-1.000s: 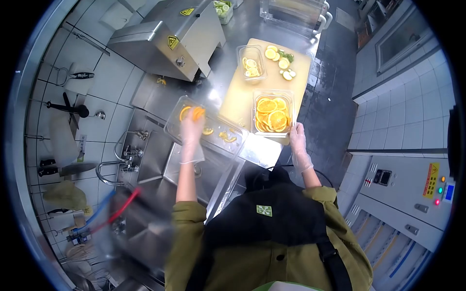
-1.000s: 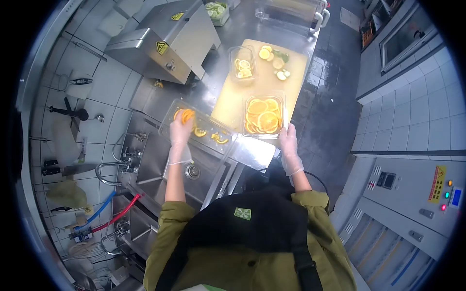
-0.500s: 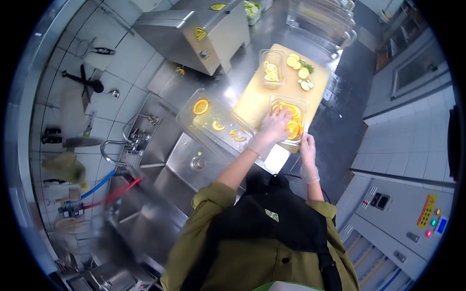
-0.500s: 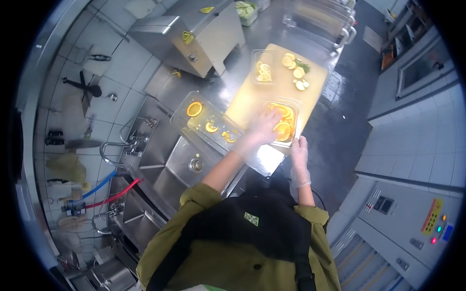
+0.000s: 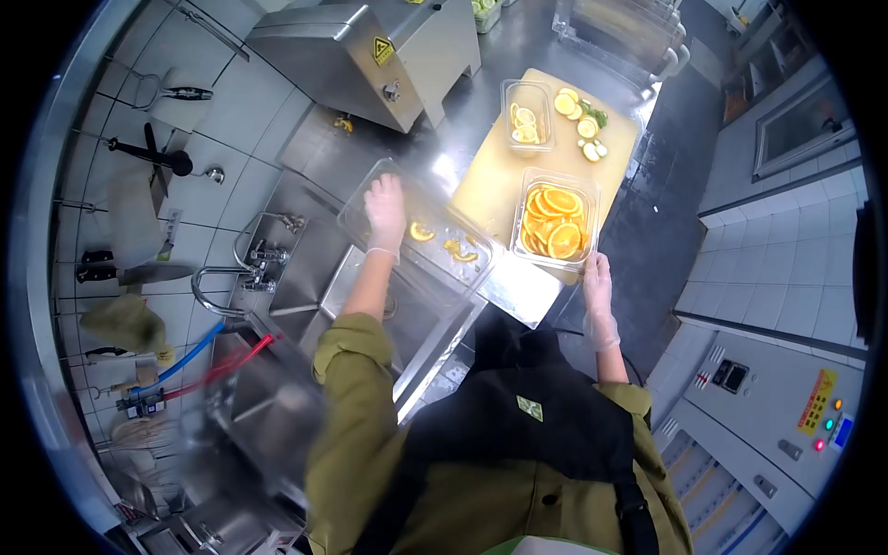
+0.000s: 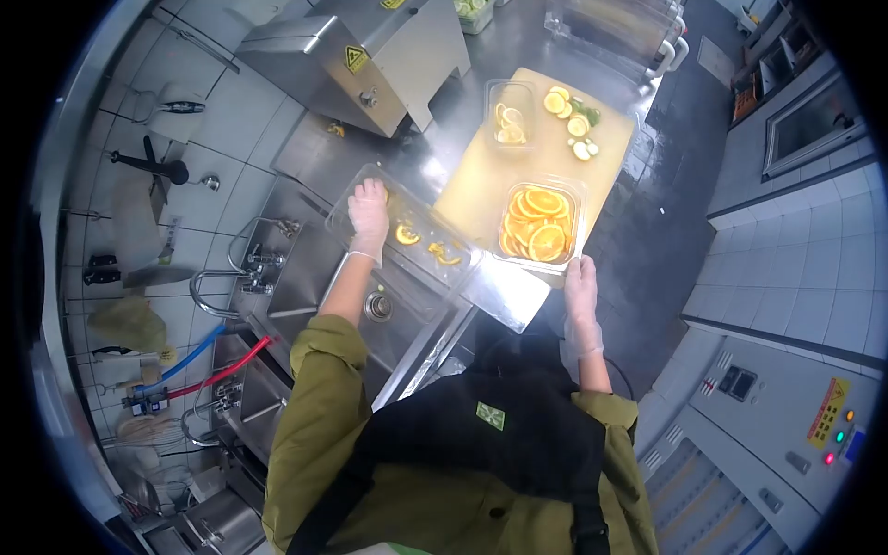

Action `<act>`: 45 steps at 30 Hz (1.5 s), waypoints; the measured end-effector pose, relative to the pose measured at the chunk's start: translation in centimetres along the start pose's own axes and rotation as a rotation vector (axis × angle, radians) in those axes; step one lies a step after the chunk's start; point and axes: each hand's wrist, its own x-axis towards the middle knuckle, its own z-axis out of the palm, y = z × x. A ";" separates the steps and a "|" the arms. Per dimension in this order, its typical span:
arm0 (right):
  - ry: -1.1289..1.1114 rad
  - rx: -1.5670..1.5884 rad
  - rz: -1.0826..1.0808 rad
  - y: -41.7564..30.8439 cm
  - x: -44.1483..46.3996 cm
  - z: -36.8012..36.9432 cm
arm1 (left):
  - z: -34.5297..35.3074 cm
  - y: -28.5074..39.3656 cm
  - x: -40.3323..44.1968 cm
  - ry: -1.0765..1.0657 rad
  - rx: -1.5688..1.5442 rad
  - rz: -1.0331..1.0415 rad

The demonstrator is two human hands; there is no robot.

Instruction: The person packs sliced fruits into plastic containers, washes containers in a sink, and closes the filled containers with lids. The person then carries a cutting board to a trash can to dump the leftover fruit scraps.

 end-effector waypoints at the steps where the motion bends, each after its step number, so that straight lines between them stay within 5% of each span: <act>1: -0.019 0.000 -0.019 -0.1 -0.2 -0.1 | 0.8 -0.5 -0.3 0.019 -0.009 0.030; 9: 0.008 -0.061 0.064 -0.6 -0.2 0.1 | 2.8 -1.8 -0.3 -0.172 -0.004 0.070; 15: 0.039 -0.083 0.074 -0.4 -0.1 0.5 | 5.4 -1.4 -1.0 0.004 -0.183 0.264; 21: 0.031 -0.107 0.078 -0.1 -0.1 0.6 | 4.7 -1.9 0.2 -0.328 -0.061 0.242; 24: 0.035 -0.115 0.081 -0.4 -0.1 0.6 | 4.0 -2.6 0.0 -0.272 -0.280 0.249; 27: 0.051 -0.103 0.101 -0.9 -0.4 0.9 | -3.5 -3.3 -0.7 -0.803 -0.783 0.196; 30: 0.055 -0.079 0.123 -1.2 -0.5 1.2 | -1.8 -2.3 -2.1 -0.801 -0.775 0.411; 34: 0.072 -0.125 0.096 -0.9 -0.3 1.0 | 0.9 -0.2 -4.2 -0.335 -0.599 0.510; 37: 0.037 -0.040 0.105 -0.6 -0.4 0.9 | 1.5 0.5 -4.6 -0.195 -0.544 0.499; 45: 0.111 -0.059 0.105 -1.7 -0.9 1.4 | 0.8 1.1 -4.8 -0.428 -0.339 0.395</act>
